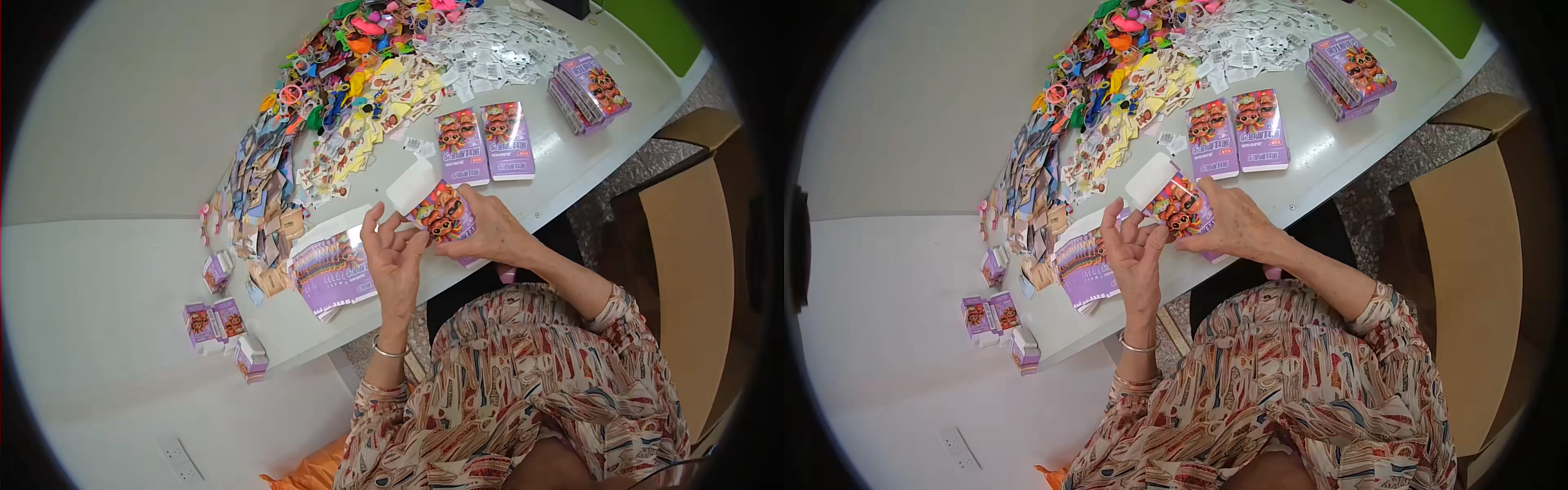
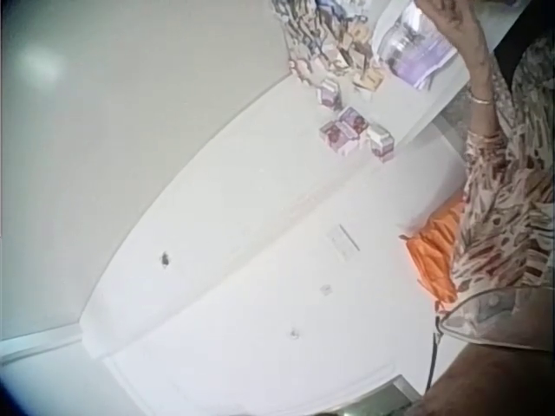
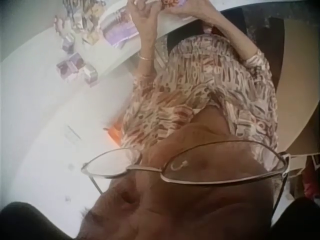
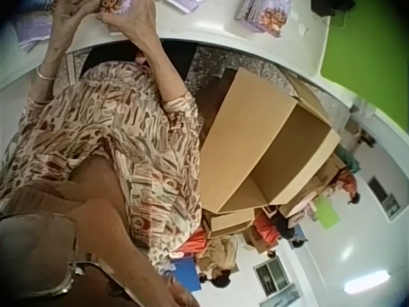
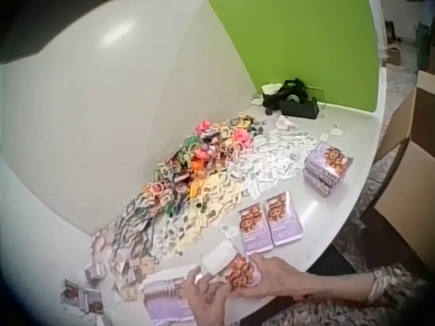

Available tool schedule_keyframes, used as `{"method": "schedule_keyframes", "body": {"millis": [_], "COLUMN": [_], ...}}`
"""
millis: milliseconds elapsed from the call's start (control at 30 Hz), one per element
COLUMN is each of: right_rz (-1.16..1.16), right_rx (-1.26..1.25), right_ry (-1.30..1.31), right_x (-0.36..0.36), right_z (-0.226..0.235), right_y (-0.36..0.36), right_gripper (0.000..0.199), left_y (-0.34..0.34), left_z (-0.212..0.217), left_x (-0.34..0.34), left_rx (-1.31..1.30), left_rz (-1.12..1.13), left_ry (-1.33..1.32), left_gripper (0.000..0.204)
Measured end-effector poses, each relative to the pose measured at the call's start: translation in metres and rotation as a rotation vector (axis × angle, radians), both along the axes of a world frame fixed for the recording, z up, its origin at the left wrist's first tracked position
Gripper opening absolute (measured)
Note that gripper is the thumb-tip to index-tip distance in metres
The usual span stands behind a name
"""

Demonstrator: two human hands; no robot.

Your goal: The recorder packs small colorful items into product boxes and then stacks those boxes into a larger shipping container.

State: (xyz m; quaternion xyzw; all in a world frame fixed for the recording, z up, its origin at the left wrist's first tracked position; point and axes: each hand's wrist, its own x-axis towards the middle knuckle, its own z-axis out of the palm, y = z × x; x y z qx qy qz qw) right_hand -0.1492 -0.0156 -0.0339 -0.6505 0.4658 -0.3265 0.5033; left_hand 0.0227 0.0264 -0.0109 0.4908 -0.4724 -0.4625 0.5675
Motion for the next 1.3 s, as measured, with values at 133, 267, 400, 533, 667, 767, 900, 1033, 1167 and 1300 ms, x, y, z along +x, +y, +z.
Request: {"method": "schedule_keyframes", "body": {"millis": [133, 267, 400, 533, 667, 767, 900, 1033, 1167, 1300], "right_rz": [0.067, 0.105, 0.225, 0.365, 0.445, 0.447, 0.423, 0.352, 0.305, 0.309], "right_rx": [0.025, 0.043, 0.12, 0.178, 0.181, 0.265, 0.248, 0.163, 0.327, 0.252], "right_ry": [-0.164, -0.239, -0.202, -0.15, -0.052, -0.179, -0.201, -0.201, -0.198, -0.171], "right_x": [-0.009, -0.015, -0.028, -0.036, -0.041, -0.044, -0.042, -0.039, -0.04, -0.041], "right_z": [0.003, -0.003, -0.007, -0.003, -0.004, -0.004, -0.007, -0.014, -0.007, -0.013], "right_y": [-0.002, -0.002, -0.001, -0.003, -0.002, -0.001, -0.001, -0.001, -0.003, -0.002], "right_gripper": [0.068, 0.07, 0.064, 0.057, 0.055, 0.054, 0.052, 0.05, 0.05, 0.05], "left_y": [-0.001, -0.003, -0.009, -0.019, -0.025, -0.024, -0.016, -0.016, -0.003, -0.005], "left_z": [-0.004, -0.009, -0.012, 0.01, 0.017, 0.019, 0.002, -0.004, 0.009, 0.01], "left_x": [0.0, 0.011, 0.028, 0.024, 0.018, 0.019, 0.02, 0.013, -0.017, -0.008], "left_rx": [-0.012, 0.122, 0.201, 0.319, 0.267, 0.331, 0.295, 0.032, -0.124, 0.194], "left_rz": [-0.044, -0.144, -0.301, -0.458, -0.625, -0.708, -0.711, -0.702, -0.391, -0.33], "left_ry": [-0.063, 0.002, -0.069, -0.1, -0.16, -0.248, -0.256, -0.498, -0.637, -0.321], "left_gripper": [0.052, 0.047, 0.047, 0.057, 0.071, 0.072, 0.066, 0.059, 0.053, 0.04]}}
